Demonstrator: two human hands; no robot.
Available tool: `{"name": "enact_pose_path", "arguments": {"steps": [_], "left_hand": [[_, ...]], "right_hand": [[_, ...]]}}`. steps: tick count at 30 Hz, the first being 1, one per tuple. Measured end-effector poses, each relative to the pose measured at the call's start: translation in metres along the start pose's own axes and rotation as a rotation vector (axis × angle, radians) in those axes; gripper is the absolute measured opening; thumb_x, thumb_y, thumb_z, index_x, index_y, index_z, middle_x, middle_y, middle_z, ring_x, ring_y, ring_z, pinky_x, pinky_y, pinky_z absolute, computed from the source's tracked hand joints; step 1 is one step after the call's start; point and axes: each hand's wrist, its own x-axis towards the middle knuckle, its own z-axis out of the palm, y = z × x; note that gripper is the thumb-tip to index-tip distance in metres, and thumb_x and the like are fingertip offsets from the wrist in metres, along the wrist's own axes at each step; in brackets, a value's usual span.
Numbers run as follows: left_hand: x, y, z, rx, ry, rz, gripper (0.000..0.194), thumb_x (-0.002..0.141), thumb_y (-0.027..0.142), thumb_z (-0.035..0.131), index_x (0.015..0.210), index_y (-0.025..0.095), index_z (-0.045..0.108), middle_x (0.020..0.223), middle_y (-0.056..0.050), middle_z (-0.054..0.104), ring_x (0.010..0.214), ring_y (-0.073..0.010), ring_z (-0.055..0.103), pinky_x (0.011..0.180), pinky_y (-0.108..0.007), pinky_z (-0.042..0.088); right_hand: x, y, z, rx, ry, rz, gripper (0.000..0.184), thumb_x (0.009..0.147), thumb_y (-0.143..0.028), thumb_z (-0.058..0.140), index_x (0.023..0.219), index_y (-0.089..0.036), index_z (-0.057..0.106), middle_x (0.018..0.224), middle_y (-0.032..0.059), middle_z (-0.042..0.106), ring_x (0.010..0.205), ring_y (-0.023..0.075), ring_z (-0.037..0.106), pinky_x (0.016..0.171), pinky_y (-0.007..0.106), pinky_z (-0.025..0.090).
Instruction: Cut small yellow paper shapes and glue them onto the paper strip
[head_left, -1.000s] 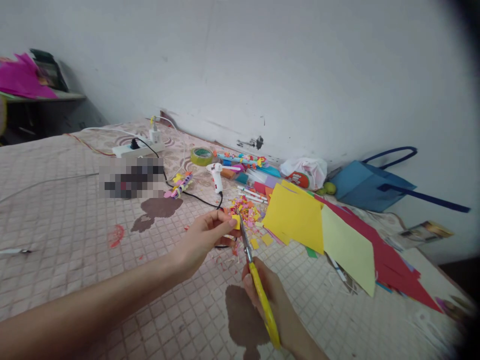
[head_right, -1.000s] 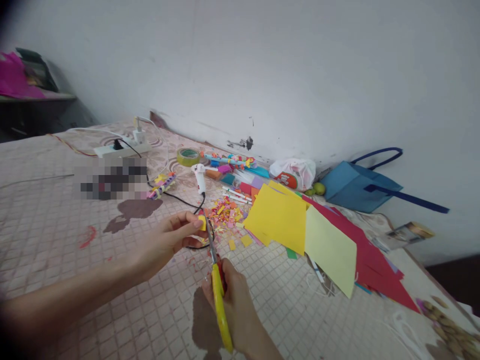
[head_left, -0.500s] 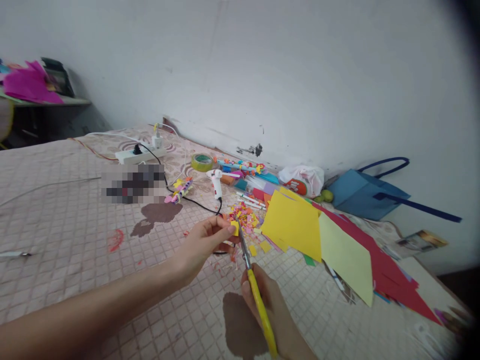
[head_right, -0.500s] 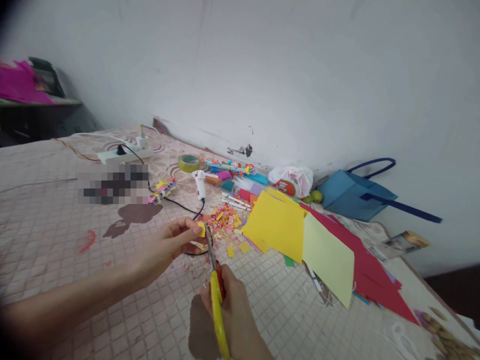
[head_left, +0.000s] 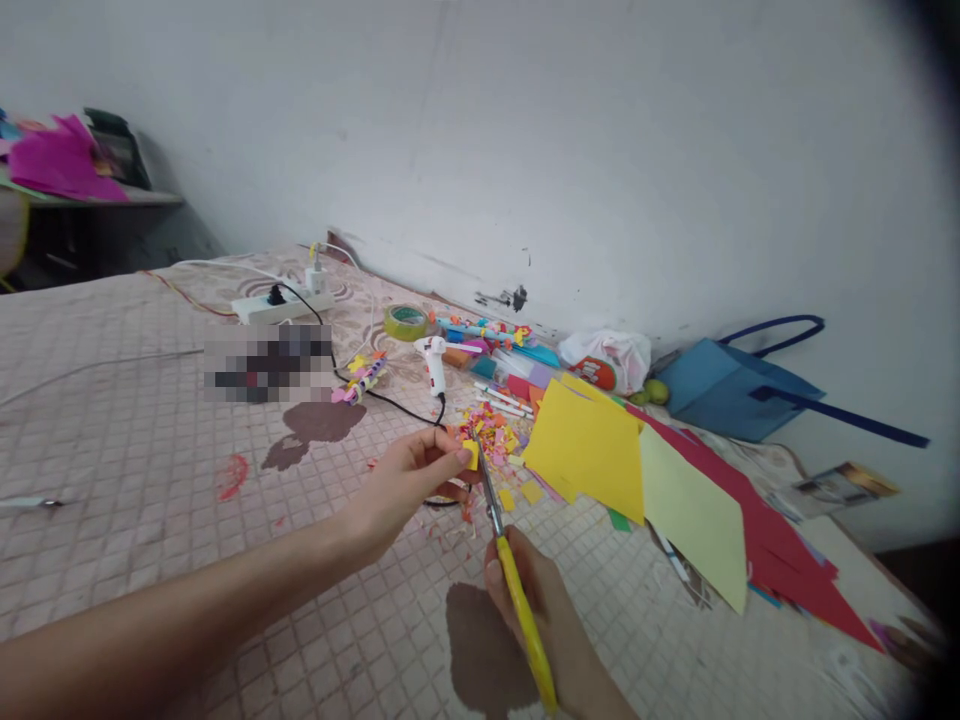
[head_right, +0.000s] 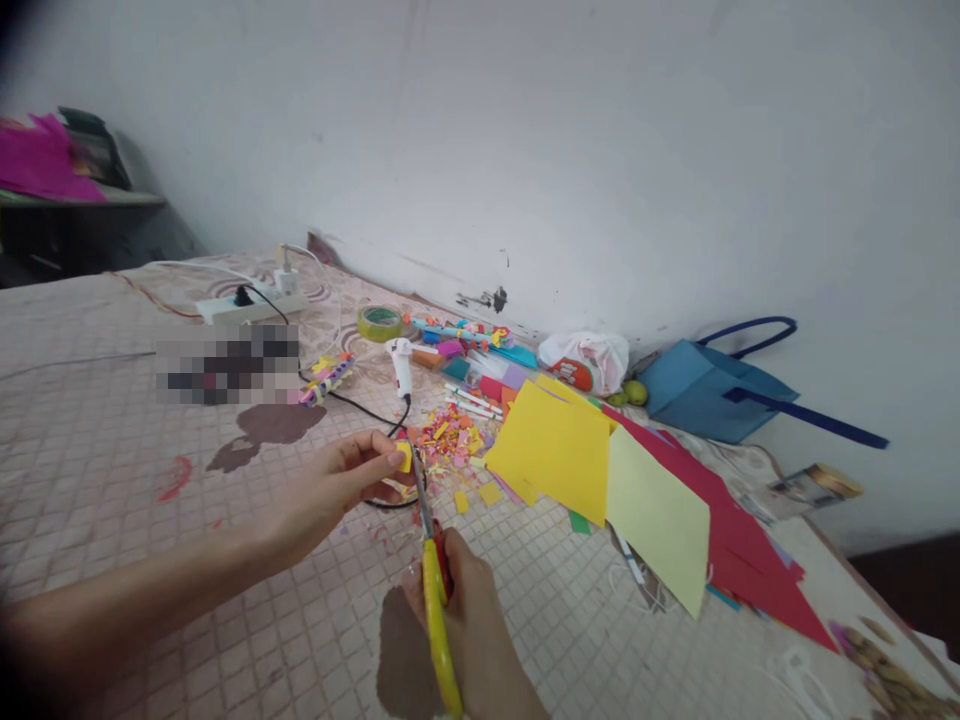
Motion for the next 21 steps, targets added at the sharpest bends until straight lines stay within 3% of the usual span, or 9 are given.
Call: {"name": "enact_pose_path", "arguments": {"steps": [21], "left_hand": [[0.0020, -0.0025, -0.0036, 0.000, -0.030, 0.015, 0.021, 0.075, 0.034, 0.064, 0.076, 0.015, 0.054, 0.077, -0.004, 0.064, 0.075, -0.0153, 0.062, 0.070, -0.029, 0.050]], "right_hand": [[0.0014, -0.0057, -0.0012, 0.002, 0.004, 0.029, 0.026, 0.071, -0.041, 0.053, 0.063, -0.020, 0.039, 0.057, -0.0037, 0.041, 0.053, 0.0108, 0.036, 0.047, 0.021, 0.033]]}}
